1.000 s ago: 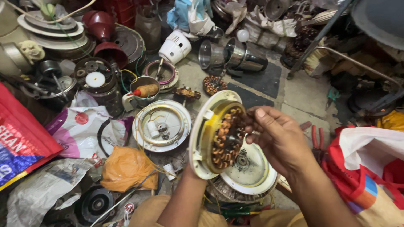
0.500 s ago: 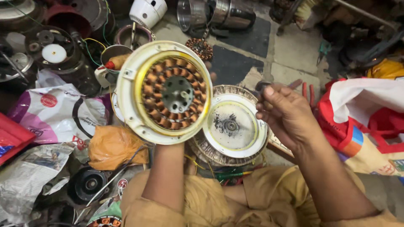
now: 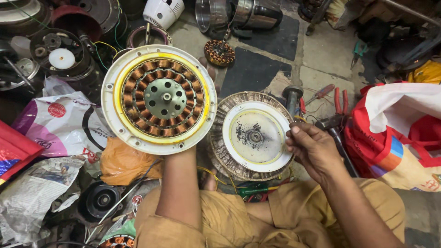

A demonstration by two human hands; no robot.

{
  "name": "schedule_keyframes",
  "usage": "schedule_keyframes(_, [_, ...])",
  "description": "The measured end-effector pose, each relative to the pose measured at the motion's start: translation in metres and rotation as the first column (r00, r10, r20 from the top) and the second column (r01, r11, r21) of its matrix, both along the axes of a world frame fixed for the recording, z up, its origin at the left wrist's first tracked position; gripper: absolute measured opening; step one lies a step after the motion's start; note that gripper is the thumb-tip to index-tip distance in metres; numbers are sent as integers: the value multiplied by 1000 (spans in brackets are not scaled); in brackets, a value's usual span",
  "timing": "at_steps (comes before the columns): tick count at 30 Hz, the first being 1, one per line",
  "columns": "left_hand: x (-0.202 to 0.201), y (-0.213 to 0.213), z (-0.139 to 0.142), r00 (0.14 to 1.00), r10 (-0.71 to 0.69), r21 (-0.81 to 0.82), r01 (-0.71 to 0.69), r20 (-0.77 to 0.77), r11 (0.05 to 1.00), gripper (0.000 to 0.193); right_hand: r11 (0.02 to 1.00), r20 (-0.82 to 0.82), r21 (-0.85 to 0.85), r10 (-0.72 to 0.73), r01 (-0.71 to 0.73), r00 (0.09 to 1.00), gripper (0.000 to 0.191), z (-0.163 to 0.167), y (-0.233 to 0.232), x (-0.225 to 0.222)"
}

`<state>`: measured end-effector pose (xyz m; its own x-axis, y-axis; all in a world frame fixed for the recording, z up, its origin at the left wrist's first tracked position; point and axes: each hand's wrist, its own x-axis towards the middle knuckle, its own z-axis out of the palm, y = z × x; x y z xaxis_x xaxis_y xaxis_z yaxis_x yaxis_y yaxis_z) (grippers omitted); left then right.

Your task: The person disassembles a small electric motor by removing a cover plate with a screwdriver and hammer, then separates the rotor from the stator. They inspect the copper windings and handle the internal components and wires.

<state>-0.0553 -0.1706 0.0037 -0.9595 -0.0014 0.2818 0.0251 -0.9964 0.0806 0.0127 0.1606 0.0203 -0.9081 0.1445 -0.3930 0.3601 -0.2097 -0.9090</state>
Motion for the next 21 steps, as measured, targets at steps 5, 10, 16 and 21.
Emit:
schedule_keyframes(5, [2, -2, -1, 1000, -11, -1, 11, 10, 1000, 62, 999, 25, -38, -3, 4, 1000, 25, -10, 6, 0])
schedule_keyframes(10, [-2, 3, 3, 999, -43, -11, 44, 7, 999, 65, 999, 12, -33, 15, -14, 1000, 24, -4, -2, -3])
schedule_keyframes(16, [-5, 9, 8, 998, -61, -10, 61, -11, 998, 68, 999, 5, -43, -8, 8, 1000, 25, -23, 24, -5])
schedule_keyframes(21, [-7, 11, 10, 997, -80, -1, 80, -19, 997, 71, 1000, -18, -16, -20, 20, 1000, 33, -35, 45, -6])
